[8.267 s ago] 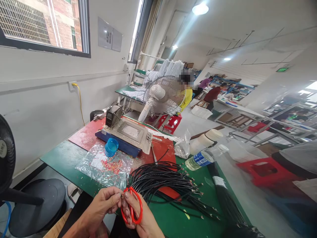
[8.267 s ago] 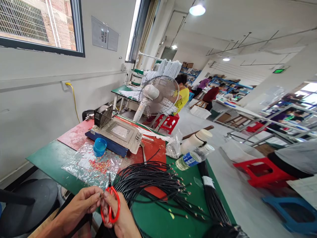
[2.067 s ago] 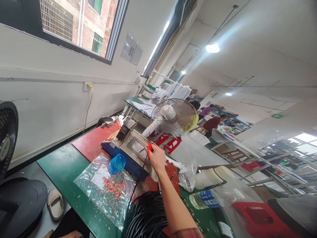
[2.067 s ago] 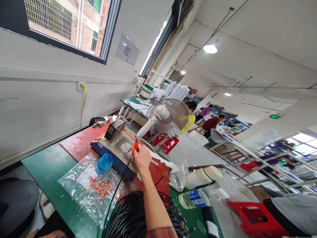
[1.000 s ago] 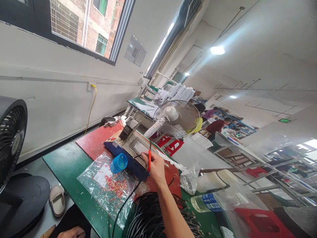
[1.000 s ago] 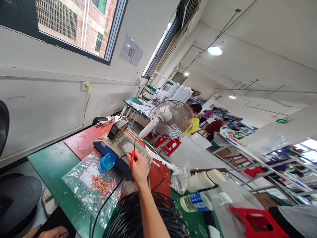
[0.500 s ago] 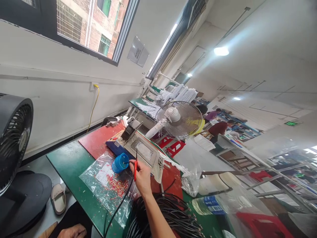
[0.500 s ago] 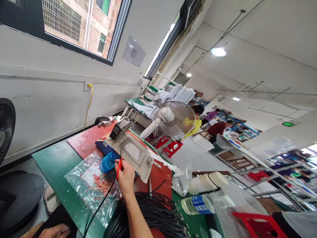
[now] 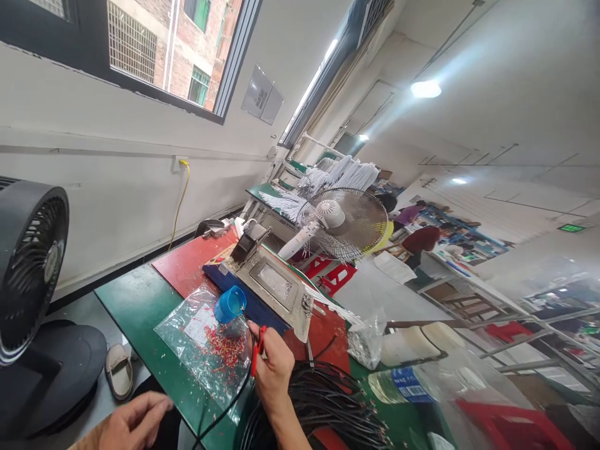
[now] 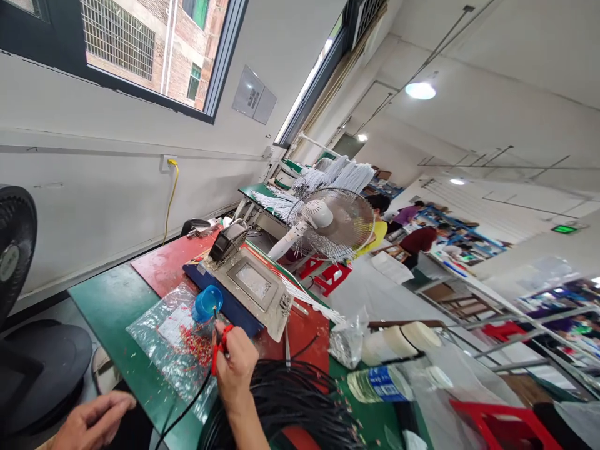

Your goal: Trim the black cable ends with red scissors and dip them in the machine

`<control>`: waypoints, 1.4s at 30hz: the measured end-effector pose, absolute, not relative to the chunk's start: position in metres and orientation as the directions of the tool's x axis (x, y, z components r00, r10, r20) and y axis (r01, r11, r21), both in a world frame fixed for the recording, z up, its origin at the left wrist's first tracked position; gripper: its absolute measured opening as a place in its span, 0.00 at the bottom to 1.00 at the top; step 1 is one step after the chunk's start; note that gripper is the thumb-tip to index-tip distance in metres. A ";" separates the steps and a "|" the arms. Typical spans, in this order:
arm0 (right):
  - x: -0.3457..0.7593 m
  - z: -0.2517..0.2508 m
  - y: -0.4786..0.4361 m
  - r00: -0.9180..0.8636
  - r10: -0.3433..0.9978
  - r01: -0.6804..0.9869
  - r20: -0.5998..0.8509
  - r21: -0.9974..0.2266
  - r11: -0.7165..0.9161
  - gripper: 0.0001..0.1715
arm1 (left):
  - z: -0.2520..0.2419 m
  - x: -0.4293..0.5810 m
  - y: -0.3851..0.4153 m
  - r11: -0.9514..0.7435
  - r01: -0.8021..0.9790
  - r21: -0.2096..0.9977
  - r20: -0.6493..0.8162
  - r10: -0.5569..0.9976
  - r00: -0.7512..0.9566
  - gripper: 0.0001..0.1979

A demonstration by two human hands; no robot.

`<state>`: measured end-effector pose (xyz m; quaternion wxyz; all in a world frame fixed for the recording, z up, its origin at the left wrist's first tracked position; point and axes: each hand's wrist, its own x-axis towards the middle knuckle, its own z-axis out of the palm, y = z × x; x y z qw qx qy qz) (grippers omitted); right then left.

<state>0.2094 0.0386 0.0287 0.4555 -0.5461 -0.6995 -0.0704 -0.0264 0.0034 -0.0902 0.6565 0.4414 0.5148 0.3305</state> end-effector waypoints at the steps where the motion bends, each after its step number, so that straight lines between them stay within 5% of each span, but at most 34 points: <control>1: 0.206 0.027 0.030 -0.044 0.660 0.843 0.750 -0.326 0.428 0.08 | -0.073 -0.022 0.010 0.397 -0.016 0.918 -0.382 0.892 0.241 0.30; 5: 0.192 0.020 -0.005 -0.183 0.591 0.863 0.786 -0.160 0.479 0.16 | -0.015 0.008 0.028 0.506 -0.074 0.859 -0.422 0.783 0.456 0.31; 11: 0.180 0.014 -0.043 -0.359 0.552 0.840 0.753 0.003 0.542 0.12 | 0.005 0.044 0.014 0.729 -0.302 0.614 -0.464 0.643 0.609 0.19; 15: 0.182 0.005 -0.055 -0.337 0.486 0.848 0.806 0.036 0.528 0.11 | 0.000 0.051 0.005 0.680 -0.275 0.680 -0.427 0.672 0.605 0.17; 20: 0.184 -0.010 -0.068 -0.174 0.567 0.877 0.805 -0.135 0.461 0.13 | 0.004 0.059 0.001 0.556 -0.127 0.822 -0.412 0.733 0.541 0.21; 24: 0.190 -0.019 -0.082 0.209 0.795 0.710 0.569 -0.647 0.277 0.08 | 0.011 0.065 0.001 0.398 -0.024 0.917 -0.339 0.809 0.481 0.18; 26: 0.198 -0.018 -0.089 0.227 0.905 0.598 0.360 -0.785 0.162 0.09 | 0.012 0.067 0.001 0.337 0.027 0.941 -0.309 0.824 0.475 0.17; 30: 0.209 -0.012 -0.095 0.174 0.975 0.463 0.139 -0.886 0.043 0.14 | 0.012 0.071 0.000 0.308 0.092 0.947 -0.314 0.826 0.468 0.19; 36: 0.196 -0.013 -0.097 0.290 0.929 -0.056 -0.230 -0.973 -0.224 0.33 | 0.015 0.078 -0.001 0.275 0.138 0.952 -0.307 0.837 0.453 0.17; 42: 0.184 -0.012 -0.100 0.434 0.840 -0.278 -0.324 -0.936 -0.217 0.35 | 0.020 0.082 -0.006 0.377 0.091 0.922 -0.374 0.803 0.463 0.19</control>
